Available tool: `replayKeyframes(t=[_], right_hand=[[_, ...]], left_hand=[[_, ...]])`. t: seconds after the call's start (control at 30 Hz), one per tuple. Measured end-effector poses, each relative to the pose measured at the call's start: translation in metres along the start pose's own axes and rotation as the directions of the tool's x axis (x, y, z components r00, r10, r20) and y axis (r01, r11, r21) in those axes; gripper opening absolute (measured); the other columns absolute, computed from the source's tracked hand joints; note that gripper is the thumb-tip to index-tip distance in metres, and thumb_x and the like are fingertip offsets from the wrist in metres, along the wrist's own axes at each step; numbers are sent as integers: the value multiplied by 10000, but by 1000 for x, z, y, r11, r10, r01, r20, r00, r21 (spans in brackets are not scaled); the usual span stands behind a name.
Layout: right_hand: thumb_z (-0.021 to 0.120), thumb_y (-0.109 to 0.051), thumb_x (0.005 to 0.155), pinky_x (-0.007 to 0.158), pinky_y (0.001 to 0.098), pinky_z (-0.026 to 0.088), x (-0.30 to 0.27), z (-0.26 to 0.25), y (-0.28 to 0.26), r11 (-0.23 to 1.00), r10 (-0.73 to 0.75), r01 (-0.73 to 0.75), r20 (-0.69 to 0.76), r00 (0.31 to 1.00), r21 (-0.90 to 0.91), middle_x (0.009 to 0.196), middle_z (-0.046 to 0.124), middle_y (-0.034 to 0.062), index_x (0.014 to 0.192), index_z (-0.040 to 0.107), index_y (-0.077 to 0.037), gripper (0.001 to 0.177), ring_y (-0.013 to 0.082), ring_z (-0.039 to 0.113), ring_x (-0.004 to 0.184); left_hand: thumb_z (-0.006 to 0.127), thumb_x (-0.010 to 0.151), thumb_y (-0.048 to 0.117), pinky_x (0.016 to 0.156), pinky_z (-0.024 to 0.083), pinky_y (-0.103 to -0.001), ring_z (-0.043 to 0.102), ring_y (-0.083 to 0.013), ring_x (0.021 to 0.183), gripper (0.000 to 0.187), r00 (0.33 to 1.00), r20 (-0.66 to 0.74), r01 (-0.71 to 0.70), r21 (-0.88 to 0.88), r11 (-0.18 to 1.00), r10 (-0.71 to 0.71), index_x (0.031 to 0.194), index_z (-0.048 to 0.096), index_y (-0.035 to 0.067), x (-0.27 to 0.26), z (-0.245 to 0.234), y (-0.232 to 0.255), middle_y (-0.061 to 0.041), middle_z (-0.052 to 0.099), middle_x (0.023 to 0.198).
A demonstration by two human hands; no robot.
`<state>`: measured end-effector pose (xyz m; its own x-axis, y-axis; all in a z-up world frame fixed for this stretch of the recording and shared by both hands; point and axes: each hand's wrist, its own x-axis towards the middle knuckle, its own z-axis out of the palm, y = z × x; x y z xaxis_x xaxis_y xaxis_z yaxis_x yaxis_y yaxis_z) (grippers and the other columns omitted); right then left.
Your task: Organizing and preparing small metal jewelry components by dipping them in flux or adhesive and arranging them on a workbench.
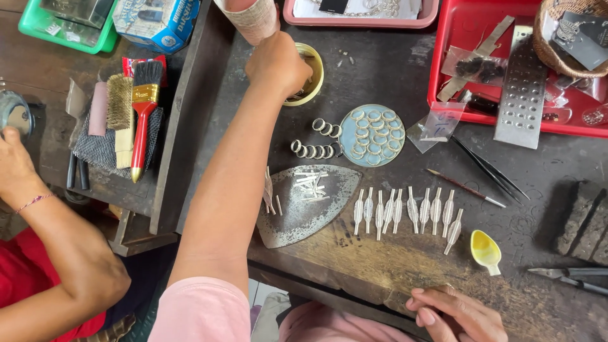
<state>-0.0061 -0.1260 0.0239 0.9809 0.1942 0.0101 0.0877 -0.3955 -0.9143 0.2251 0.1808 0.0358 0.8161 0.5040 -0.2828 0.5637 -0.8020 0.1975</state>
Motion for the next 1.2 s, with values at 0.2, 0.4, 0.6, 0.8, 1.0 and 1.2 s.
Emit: replayKeyframes(t=[0.2, 0.4, 0.6, 0.8, 1.0, 1.2], right_hand=[[562, -169, 716, 540, 156, 539, 2, 0, 0, 993, -119, 120, -37, 992, 22, 610, 683, 28, 742, 675, -64, 157, 82, 680, 536], [543, -159, 740, 466, 148, 538, 4, 0, 5, 971, -219, 219, -14, 976, 96, 621, 672, 57, 782, 648, -33, 169, 94, 660, 491], [557, -163, 734, 518, 172, 555, 3, -4, 4, 979, -174, 173, -1, 985, 110, 619, 681, 54, 783, 659, -41, 166, 110, 679, 527], [547, -195, 744, 542, 189, 557, 3, -5, 6, 975, -210, 208, 26, 977, 73, 632, 683, 35, 739, 651, -49, 179, 114, 682, 556], [538, -200, 764, 525, 196, 557, 4, -10, 16, 950, -305, 300, 49, 951, 85, 654, 687, 37, 790, 640, -34, 197, 113, 687, 562], [525, -184, 785, 525, 209, 548, 7, -13, 16, 929, -357, 345, 80, 931, 133, 674, 684, 40, 816, 625, -34, 183, 124, 683, 570]], left_hand=[[587, 683, 152, 582, 444, -371, 578, -256, 728, 94, 998, -15, 52, -82, 995, -53, 742, 532, 106, -5, -3, -7, -37, 593, 819], [561, 675, 175, 514, 395, -344, 507, -215, 619, 125, 999, -9, 42, -116, 992, -43, 630, 457, 122, 4, 8, -6, -6, 534, 667], [589, 678, 232, 602, 431, -382, 557, -244, 743, 148, 998, -48, 30, -105, 994, -35, 615, 510, 124, -6, 0, -5, -28, 579, 763], [554, 714, 121, 628, 475, -385, 578, -303, 808, 178, 995, -97, -4, 77, 997, 11, 885, 547, 76, 4, 12, 0, -84, 574, 899], [562, 725, 231, 711, 467, -412, 563, -316, 897, 289, 991, -130, -17, 129, 991, 34, 974, 566, 84, 2, 14, 9, -92, 581, 971], [548, 746, 231, 685, 462, -386, 576, -313, 851, 254, 988, -141, -38, 209, 977, 69, 944, 587, 76, 1, 13, 10, -106, 590, 938]])
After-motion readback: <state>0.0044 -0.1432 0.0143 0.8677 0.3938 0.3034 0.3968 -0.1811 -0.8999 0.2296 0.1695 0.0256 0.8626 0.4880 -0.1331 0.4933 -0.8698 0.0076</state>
